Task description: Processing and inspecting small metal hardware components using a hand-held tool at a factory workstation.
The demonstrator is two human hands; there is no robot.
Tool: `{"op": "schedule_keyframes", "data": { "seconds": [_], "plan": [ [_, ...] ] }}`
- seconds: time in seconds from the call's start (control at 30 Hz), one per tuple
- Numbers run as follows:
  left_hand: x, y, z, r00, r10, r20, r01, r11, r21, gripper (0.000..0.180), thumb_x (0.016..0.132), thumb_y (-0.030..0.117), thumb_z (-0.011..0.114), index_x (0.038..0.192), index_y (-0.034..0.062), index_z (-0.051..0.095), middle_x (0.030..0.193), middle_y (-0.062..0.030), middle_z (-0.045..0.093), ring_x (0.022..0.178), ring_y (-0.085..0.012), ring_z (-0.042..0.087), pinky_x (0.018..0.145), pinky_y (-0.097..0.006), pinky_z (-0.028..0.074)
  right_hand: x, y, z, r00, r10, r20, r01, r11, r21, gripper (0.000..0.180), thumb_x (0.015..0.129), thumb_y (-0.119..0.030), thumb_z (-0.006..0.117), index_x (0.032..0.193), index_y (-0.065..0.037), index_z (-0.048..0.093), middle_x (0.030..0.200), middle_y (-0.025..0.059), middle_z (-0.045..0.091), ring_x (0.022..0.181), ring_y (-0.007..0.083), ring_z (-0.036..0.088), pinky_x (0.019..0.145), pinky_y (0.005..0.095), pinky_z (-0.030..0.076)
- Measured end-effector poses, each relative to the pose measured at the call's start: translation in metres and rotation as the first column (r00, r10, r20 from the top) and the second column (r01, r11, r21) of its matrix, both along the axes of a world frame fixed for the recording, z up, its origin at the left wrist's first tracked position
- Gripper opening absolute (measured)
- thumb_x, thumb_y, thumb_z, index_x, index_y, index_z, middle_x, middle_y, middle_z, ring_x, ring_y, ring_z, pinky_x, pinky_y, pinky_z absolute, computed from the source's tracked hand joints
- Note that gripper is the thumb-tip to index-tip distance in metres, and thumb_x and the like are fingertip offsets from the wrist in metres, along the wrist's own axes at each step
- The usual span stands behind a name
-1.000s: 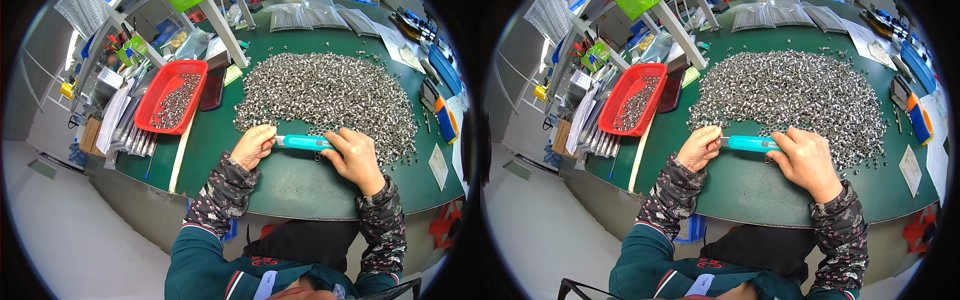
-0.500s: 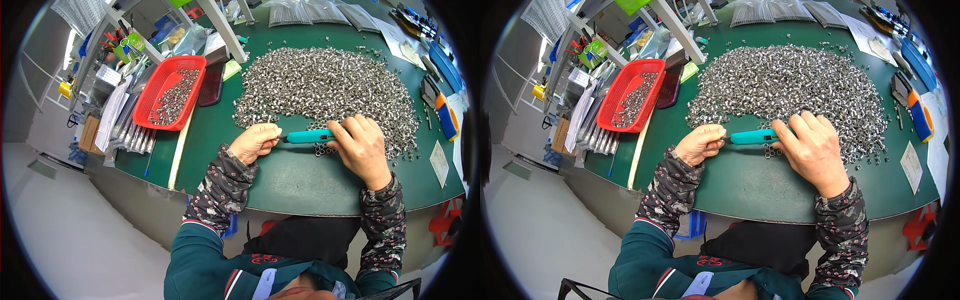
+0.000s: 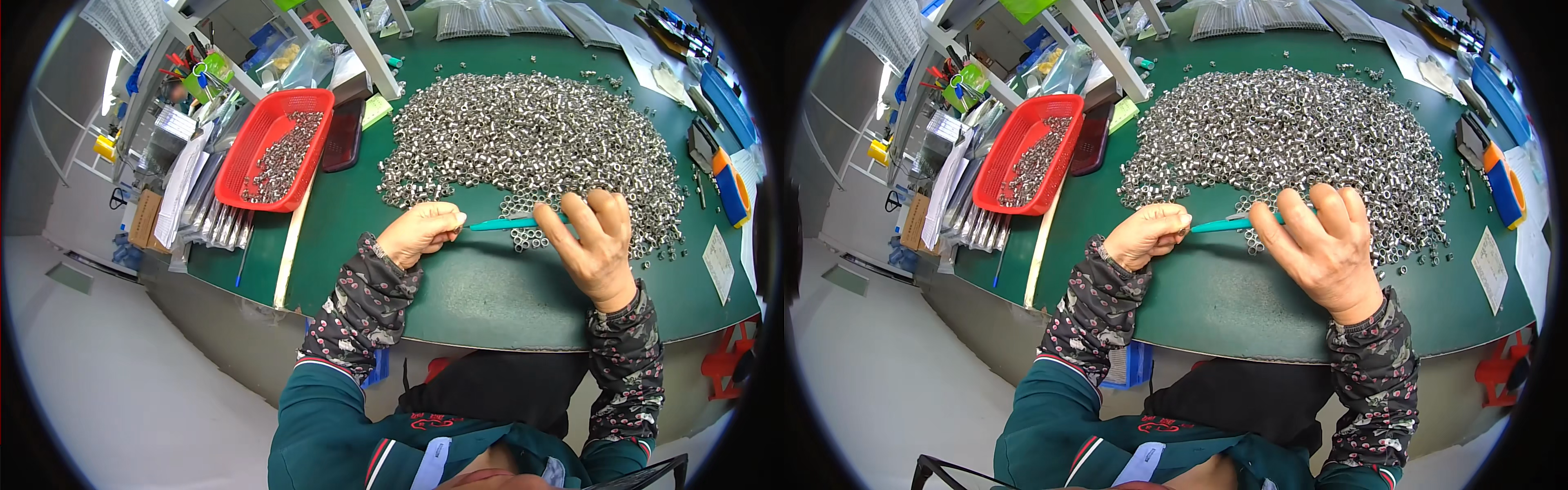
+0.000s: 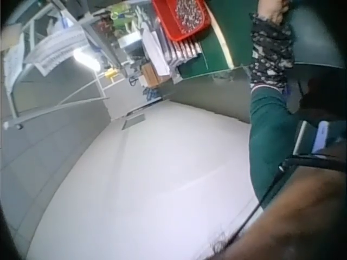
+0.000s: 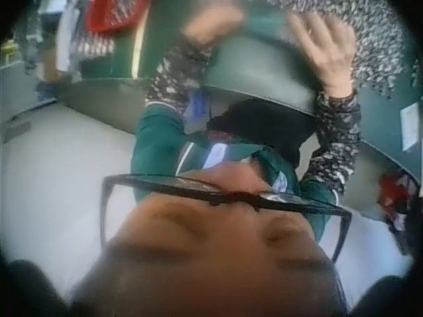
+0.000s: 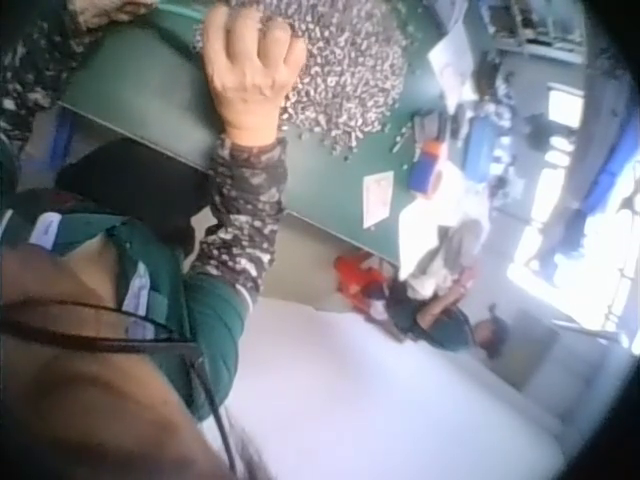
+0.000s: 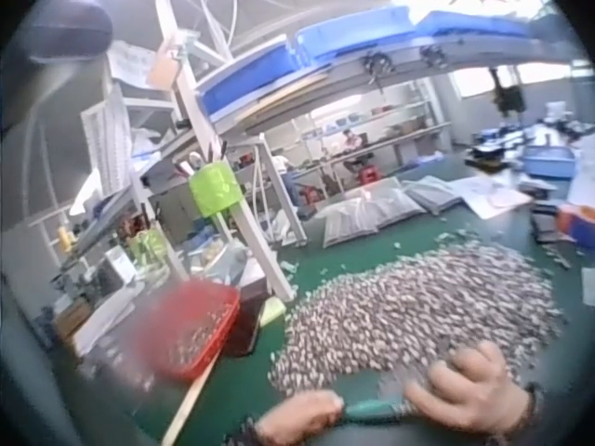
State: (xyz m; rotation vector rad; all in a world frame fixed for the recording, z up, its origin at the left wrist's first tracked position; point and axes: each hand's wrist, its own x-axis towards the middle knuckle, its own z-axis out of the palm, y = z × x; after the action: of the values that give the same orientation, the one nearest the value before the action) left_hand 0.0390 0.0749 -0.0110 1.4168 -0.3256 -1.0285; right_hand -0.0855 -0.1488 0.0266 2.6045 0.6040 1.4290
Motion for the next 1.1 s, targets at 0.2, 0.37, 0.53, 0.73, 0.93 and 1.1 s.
{"op": "schedule_keyframes", "data": {
  "seconds": [0.2,0.37,0.53,0.73,0.93,1.1],
  "plan": [
    [-0.004,-0.002,0.001,0.997,0.079,0.023,-0.079,0.997,0.006,0.022,0.088,0.021,0.052,0.071,0.006,0.051,0.063,0.0023,0.045,0.045,0.0,0.031,0.037,-0.015,0.021,0.001,0.001,-0.002,0.999,0.043,0.018,-0.044,0.998,0.035,0.026,0.062,-0.017,0.06,0.088,-0.013,0.06,0.083,0.0004,0.048,0.075,0.0181,0.045,0.061,0.032,0.037],
    [-0.006,0.0,-0.002,0.986,0.163,-0.034,-0.166,0.967,-0.191,0.021,0.09,0.023,0.048,0.079,0.0052,0.051,0.066,0.0016,0.046,0.048,-0.0013,0.034,0.037,-0.014,0.024,0.004,-0.004,-0.003,0.997,0.016,-0.078,-0.004,0.987,0.159,0.024,0.062,-0.013,0.064,0.085,-0.012,0.059,0.082,0.0015,0.049,0.075,0.0191,0.046,0.061,0.0328,0.038],
    [-0.01,-0.001,-0.003,0.948,0.318,0.035,-0.291,0.902,-0.32,0.02,0.091,0.021,0.048,0.094,0.002,0.053,0.075,-0.0023,0.052,0.052,-0.0041,0.043,0.037,-0.014,0.031,0.007,-0.002,-0.01,0.956,0.069,-0.285,0.056,0.91,0.41,0.028,0.061,-0.01,0.069,0.086,-0.01,0.058,0.076,0.004,0.048,0.072,0.0223,0.046,0.062,0.0334,0.039],
    [-0.009,-0.001,-0.004,0.936,0.351,0.009,-0.322,0.871,-0.372,0.022,0.091,0.018,0.049,0.104,0.0018,0.054,0.077,-0.0014,0.054,0.054,-0.0034,0.046,0.038,-0.014,0.034,0.006,0.002,-0.017,0.92,0.075,-0.384,0.148,0.842,0.519,0.027,0.064,-0.015,0.069,0.088,-0.007,0.058,0.074,0.0071,0.047,0.07,0.0245,0.048,0.058,0.035,0.041],
    [-0.007,-0.001,-0.005,0.947,0.32,-0.021,-0.303,0.872,-0.384,0.02,0.09,0.017,0.05,0.104,0.0034,0.054,0.077,-0.0005,0.053,0.054,-0.0027,0.045,0.039,-0.014,0.034,0.004,0.005,-0.02,0.858,0.098,-0.504,0.224,0.811,0.54,0.024,0.072,-0.023,0.065,0.089,-0.007,0.059,0.07,0.0083,0.049,0.067,0.0264,0.053,0.057,0.0368,0.042],
    [-0.006,-0.001,-0.008,0.933,0.36,-0.024,-0.342,0.863,-0.371,0.013,0.089,0.015,0.051,0.096,0.0044,0.054,0.075,-0.0001,0.054,0.053,-0.0022,0.045,0.039,-0.014,0.034,0.005,0.005,-0.022,0.816,0.149,-0.559,0.22,0.813,0.539,0.026,0.076,-0.028,0.062,0.089,-0.006,0.06,0.07,0.0094,0.052,0.063,0.0282,0.055,0.055,0.038,0.043]
  ]
}}
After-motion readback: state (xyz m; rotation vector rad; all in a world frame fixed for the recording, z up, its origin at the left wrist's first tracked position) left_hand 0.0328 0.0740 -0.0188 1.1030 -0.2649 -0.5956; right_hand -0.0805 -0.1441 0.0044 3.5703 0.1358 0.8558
